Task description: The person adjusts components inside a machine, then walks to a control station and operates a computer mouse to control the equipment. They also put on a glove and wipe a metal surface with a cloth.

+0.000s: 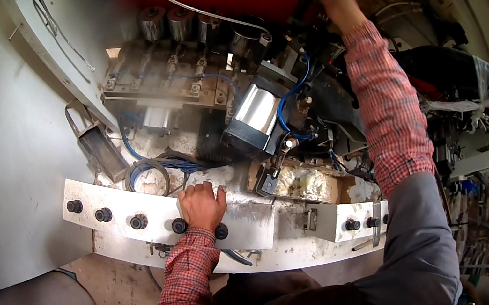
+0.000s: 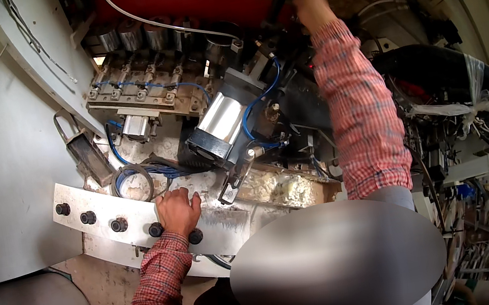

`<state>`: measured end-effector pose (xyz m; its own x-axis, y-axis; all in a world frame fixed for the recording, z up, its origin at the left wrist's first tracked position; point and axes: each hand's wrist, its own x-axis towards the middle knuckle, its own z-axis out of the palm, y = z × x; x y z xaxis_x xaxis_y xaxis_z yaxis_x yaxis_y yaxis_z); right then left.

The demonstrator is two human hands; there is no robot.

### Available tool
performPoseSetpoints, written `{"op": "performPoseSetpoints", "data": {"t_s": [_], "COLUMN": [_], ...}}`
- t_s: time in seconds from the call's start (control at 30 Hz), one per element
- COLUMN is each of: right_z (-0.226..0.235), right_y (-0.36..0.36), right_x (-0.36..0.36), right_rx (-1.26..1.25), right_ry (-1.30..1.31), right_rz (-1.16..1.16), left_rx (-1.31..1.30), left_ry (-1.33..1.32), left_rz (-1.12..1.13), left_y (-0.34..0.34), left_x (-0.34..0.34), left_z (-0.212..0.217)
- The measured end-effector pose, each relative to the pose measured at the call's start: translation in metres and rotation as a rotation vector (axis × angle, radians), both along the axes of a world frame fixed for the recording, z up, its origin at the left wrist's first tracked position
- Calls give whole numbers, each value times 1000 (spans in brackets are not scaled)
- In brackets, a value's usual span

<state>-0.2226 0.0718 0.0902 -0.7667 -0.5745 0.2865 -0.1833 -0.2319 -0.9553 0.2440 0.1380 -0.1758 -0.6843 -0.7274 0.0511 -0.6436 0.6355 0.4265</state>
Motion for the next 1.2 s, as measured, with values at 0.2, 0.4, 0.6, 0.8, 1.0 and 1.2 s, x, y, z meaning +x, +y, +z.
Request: {"op": "performPoseSetpoints", "data": {"t_s": [0.2,0.4,0.6,0.8,1.0,1.2], "right_z": [-11,-24,-33,-27,-129,-152], "right_y": [-37,-29,-51,86,317,472], "right_x": [2,-1,10,168,224,175], "right_rx": [94,139,199,-121,421,661], "right_ry": [-126,-63,210,332,472,220], "right_rz": [158,109,-236,-215,-30,-291], "left_rx": [-24,-41,-82,-64,-158,-181], "left_ry": [-58,-48,-101,-122,-71,-149], "left_rz": [2,-13,-16,-14,-73,-129], "left_y": [-4,-2,-3,-2,-5,-5], "left_x": [1,-5,4,2,6,5], "left_z": [-4,1,-19,-12,-28,-27]}}
